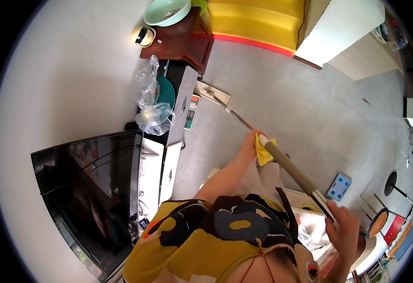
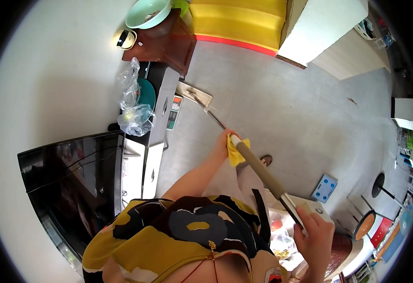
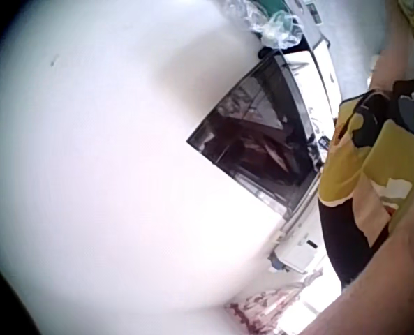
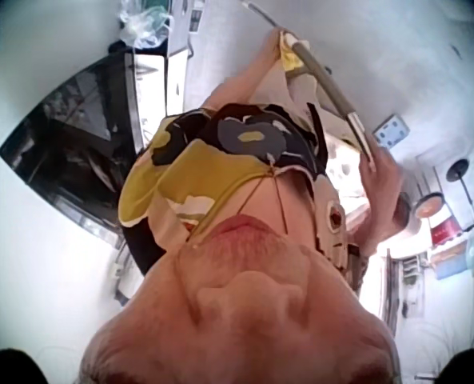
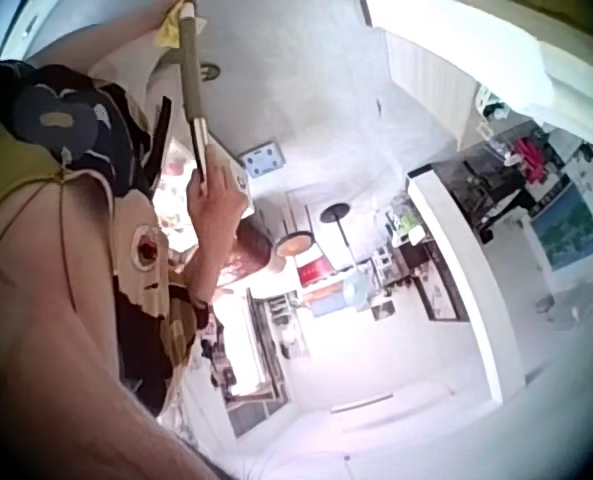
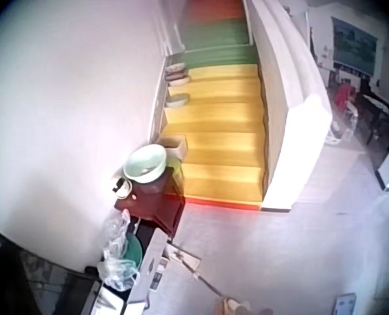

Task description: The person mops the floor using a flat mop, pushing and pulling it across the floor surface around furniture including a bed, under a table, and near a fan.

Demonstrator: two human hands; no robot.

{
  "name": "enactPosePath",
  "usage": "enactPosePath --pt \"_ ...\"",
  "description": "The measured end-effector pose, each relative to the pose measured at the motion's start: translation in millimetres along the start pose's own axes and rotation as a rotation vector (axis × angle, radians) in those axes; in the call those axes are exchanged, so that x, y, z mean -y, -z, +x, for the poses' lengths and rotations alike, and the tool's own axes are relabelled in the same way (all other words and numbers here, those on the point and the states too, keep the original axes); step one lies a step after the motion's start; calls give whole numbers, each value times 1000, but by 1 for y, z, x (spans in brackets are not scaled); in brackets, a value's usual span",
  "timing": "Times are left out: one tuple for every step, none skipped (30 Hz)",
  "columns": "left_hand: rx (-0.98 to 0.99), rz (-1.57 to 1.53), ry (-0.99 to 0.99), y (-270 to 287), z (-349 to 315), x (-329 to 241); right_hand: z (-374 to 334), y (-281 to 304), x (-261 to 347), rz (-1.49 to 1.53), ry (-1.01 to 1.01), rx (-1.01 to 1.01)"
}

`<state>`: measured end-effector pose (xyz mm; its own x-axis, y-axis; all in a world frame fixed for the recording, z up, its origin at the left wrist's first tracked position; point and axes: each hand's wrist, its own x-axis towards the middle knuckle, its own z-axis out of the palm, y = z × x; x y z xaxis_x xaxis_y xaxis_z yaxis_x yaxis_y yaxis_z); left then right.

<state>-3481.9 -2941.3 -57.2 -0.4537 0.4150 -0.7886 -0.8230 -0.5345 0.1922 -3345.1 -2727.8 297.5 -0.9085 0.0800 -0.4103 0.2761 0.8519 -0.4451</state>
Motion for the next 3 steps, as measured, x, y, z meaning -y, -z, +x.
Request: enactPosePath --pt "-23 -38 -50 8 11 -9 8 -7 4 -5 27 -16" --pt "-47 -76 -99 16 22 -17 15 -15 8 -39 48 -25" --pt "-112 -144 -46 22 30 -25 23 -23 8 -71 71 -29"
